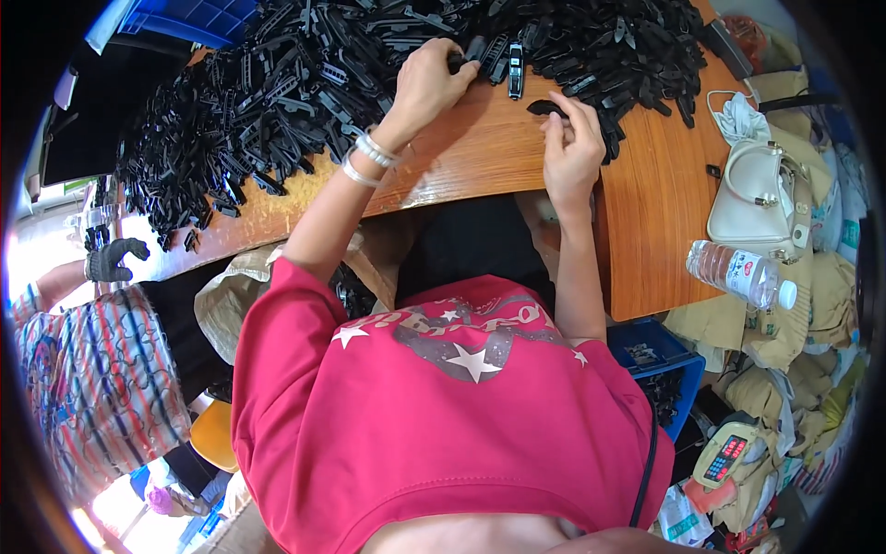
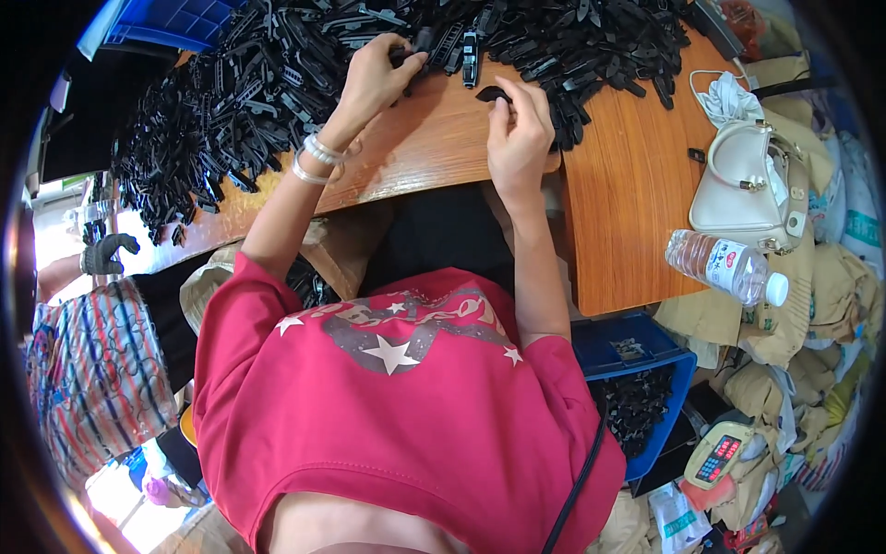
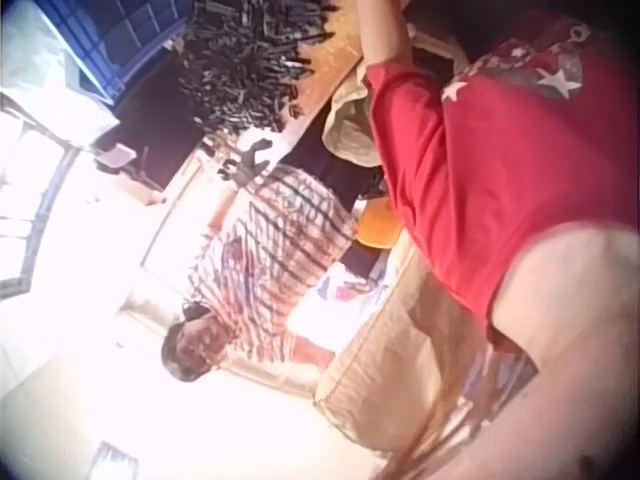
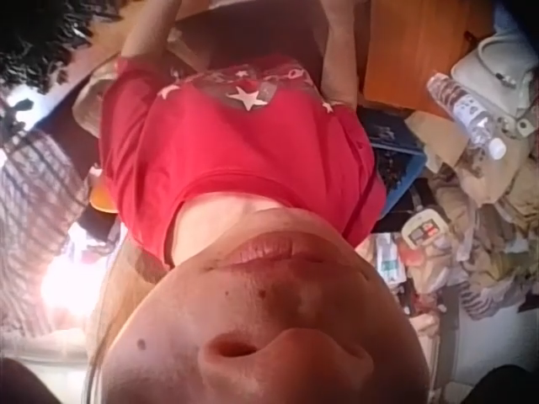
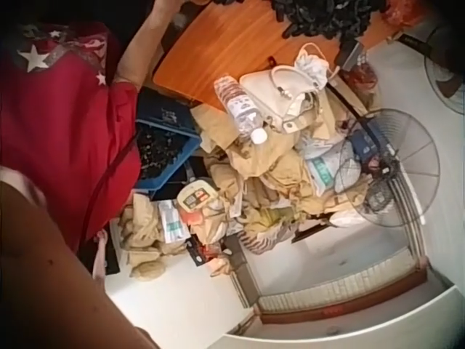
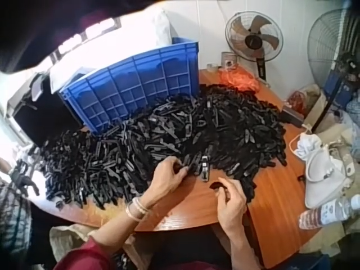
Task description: Inspecting and sorting black plastic clips on a wooden workstation in a factory-like environment.
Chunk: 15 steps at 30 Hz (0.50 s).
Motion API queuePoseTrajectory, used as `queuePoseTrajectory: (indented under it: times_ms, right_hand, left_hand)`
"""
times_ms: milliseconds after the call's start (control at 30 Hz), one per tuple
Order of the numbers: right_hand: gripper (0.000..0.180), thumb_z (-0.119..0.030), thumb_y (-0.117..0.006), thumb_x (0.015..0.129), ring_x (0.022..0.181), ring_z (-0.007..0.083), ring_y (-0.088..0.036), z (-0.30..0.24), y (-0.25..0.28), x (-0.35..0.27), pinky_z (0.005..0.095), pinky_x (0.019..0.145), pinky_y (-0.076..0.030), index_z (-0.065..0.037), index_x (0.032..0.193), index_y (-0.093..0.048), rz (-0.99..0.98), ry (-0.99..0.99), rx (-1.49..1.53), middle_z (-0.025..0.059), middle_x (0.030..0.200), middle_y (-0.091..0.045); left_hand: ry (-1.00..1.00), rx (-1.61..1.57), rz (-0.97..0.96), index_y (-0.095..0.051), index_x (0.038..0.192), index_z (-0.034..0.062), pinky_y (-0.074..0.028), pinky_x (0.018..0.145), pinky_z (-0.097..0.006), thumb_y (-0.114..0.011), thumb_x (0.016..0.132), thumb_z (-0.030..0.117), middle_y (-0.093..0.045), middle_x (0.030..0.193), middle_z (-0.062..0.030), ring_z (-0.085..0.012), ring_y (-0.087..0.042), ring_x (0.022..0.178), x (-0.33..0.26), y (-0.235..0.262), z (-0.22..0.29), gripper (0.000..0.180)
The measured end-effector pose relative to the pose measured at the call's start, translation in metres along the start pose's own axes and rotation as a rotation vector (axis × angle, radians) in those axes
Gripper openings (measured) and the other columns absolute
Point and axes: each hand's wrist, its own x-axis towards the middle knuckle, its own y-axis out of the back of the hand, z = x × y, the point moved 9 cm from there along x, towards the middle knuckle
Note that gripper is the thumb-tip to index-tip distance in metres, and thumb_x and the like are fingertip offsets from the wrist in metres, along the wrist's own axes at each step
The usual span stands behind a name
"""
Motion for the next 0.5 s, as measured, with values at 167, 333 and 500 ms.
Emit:
queuePoseTrajectory:
  times_ms: [167,333,500]
  right_hand:
    - [0.018,-0.001,-0.058,0.085,0.059,0.0095,-0.058,0.010,-0.010,-0.011,0.0188,0.051,-0.044,0.008,0.101,-0.059,-0.163,-0.393,0.603,0.0090,0.077,-0.063]
    - [0.014,0.000,-0.061,0.083,0.058,0.0100,-0.059,-0.007,-0.020,-0.017,0.0186,0.052,-0.045,0.008,0.094,-0.062,-0.318,-0.360,0.722,0.0086,0.072,-0.064]
    - [0.014,0.000,-0.061,0.082,0.060,0.0104,-0.060,-0.023,-0.022,-0.015,0.0181,0.055,-0.046,0.007,0.094,-0.062,-0.358,-0.297,0.695,0.0093,0.073,-0.064]
  left_hand:
    - [0.473,-1.115,-0.370,-0.049,0.082,0.0033,-0.038,0.037,-0.019,-0.057,0.085,0.010,-0.065,0.072,-0.0128,-0.0096,-0.051,0.044,-0.041,-0.017,0.012,0.011]
    - [0.584,-1.436,-0.419,-0.051,0.095,0.0004,-0.041,0.039,-0.017,-0.055,0.089,0.010,-0.064,0.088,-0.0185,-0.0121,-0.057,0.059,-0.067,-0.015,0.025,0.012]
    - [0.580,-1.136,-0.411,-0.060,0.108,-0.0004,-0.035,0.038,-0.017,-0.062,0.085,0.016,-0.062,0.075,-0.0081,-0.0066,-0.047,0.044,-0.075,-0.007,0.029,0.028]
